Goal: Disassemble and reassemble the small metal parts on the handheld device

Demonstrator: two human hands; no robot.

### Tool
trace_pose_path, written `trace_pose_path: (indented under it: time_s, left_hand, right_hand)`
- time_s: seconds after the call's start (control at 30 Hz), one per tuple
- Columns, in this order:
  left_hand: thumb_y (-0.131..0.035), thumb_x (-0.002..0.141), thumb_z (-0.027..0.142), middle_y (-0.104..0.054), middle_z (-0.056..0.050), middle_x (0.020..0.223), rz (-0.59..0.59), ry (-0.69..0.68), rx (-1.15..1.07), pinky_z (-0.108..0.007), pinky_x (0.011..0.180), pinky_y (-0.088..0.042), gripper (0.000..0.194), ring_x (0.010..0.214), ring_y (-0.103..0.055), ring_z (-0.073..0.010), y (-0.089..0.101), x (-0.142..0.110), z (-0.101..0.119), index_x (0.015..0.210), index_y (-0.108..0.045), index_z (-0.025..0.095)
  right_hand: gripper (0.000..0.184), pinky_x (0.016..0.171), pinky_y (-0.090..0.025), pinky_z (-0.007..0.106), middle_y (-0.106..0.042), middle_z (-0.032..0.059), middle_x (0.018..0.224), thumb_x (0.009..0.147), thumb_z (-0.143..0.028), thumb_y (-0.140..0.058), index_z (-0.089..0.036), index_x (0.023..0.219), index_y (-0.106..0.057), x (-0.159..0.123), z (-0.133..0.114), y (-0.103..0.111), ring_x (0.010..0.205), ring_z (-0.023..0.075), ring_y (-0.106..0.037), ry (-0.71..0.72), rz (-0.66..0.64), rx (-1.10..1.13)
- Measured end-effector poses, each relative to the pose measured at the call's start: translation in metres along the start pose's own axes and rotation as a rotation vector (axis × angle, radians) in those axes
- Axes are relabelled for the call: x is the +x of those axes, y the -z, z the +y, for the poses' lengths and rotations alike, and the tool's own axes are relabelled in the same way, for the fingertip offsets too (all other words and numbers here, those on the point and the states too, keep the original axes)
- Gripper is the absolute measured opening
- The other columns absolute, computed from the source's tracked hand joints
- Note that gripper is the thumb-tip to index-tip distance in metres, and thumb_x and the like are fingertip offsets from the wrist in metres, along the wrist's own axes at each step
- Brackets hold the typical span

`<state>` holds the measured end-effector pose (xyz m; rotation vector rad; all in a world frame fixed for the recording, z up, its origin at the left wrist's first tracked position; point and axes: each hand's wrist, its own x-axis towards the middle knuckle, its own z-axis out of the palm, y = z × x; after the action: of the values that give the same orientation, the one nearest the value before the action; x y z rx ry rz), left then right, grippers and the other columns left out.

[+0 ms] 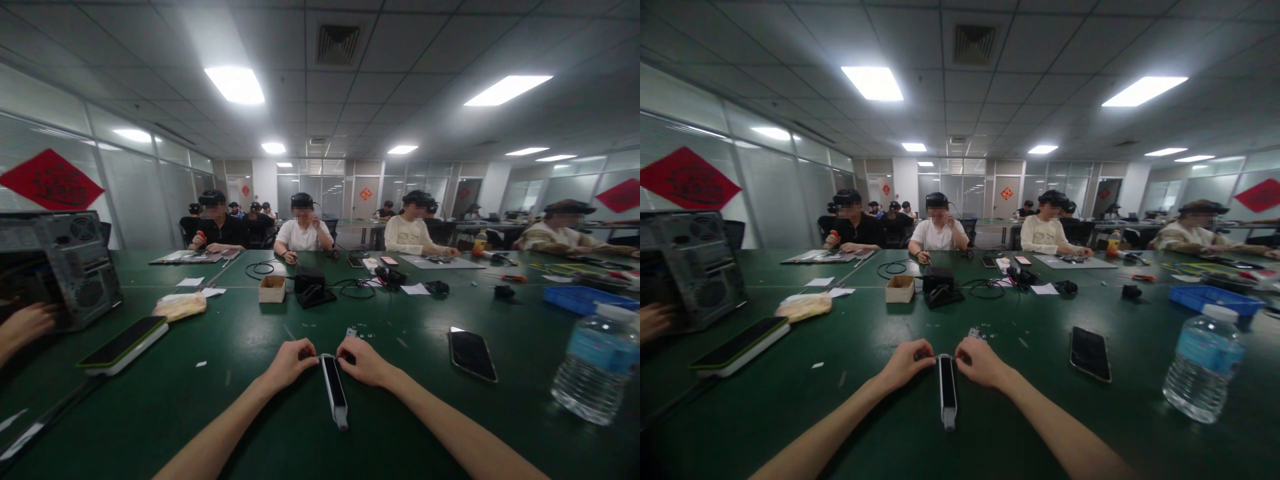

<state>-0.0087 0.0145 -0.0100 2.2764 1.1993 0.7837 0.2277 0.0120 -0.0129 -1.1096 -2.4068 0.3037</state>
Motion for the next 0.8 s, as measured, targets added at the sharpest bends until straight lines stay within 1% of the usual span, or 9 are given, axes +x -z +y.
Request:
trace_pose_path:
  time_s: [0.2, 0.43, 0.6, 0.8]
  left_hand:
    - [-0.063, 0.081, 0.032, -0.067, 0.001, 0.08, -0.003, 0.01, 0.018, -0.022, 0.066, -0.043, 0.016, 0.071, -0.058, -0.0138, -0.0028, -0.0002, -0.0005, 0.085, -0.064, 0.017]
    - [-0.059, 0.084, 0.035, -0.067, 0.0, 0.084, -0.019, 0.005, 0.071, -0.023, 0.067, -0.043, 0.019, 0.074, -0.058, -0.0141, -0.0059, -0.0001, -0.0037, 0.09, -0.063, 0.018]
    - [-0.06, 0.083, 0.036, -0.066, 0.0, 0.084, -0.034, 0.001, 0.078, -0.023, 0.064, -0.042, 0.021, 0.072, -0.057, -0.014, -0.0046, -0.0015, 0.0006, 0.092, -0.062, 0.018]
    - [-0.061, 0.082, 0.039, -0.065, 0.001, 0.084, -0.029, -0.001, 0.072, -0.023, 0.062, -0.041, 0.023, 0.071, -0.056, -0.0139, -0.0033, -0.0023, 0.0051, 0.09, -0.061, 0.018]
  right_hand:
    - [0.01, 0.071, -0.046, 0.029, -0.06, 0.0048, 0.085, 0.084, -0.021, -0.053, -0.016, 0.086, -0.062, 0.0006, 0.0044, -0.004, 0.075, 0.0156, -0.053, 0.019, 0.025, -0.012]
    - [0.01, 0.071, -0.046, 0.03, -0.06, 0.0043, 0.086, 0.085, -0.023, -0.053, -0.017, 0.086, -0.062, 0.0005, 0.0053, -0.0031, 0.076, 0.0157, -0.054, 0.014, 0.014, -0.002]
    - [0.011, 0.07, -0.046, 0.029, -0.06, 0.0042, 0.087, 0.086, -0.024, -0.053, -0.017, 0.087, -0.061, 0.0002, 0.0061, -0.0034, 0.076, 0.0153, -0.054, 0.014, 0.007, 0.02]
    - [0.011, 0.07, -0.046, 0.029, -0.06, 0.0041, 0.086, 0.086, -0.025, -0.053, -0.017, 0.086, -0.061, 0.0, 0.0054, -0.0032, 0.076, 0.0151, -0.054, 0.019, 0.003, 0.022]
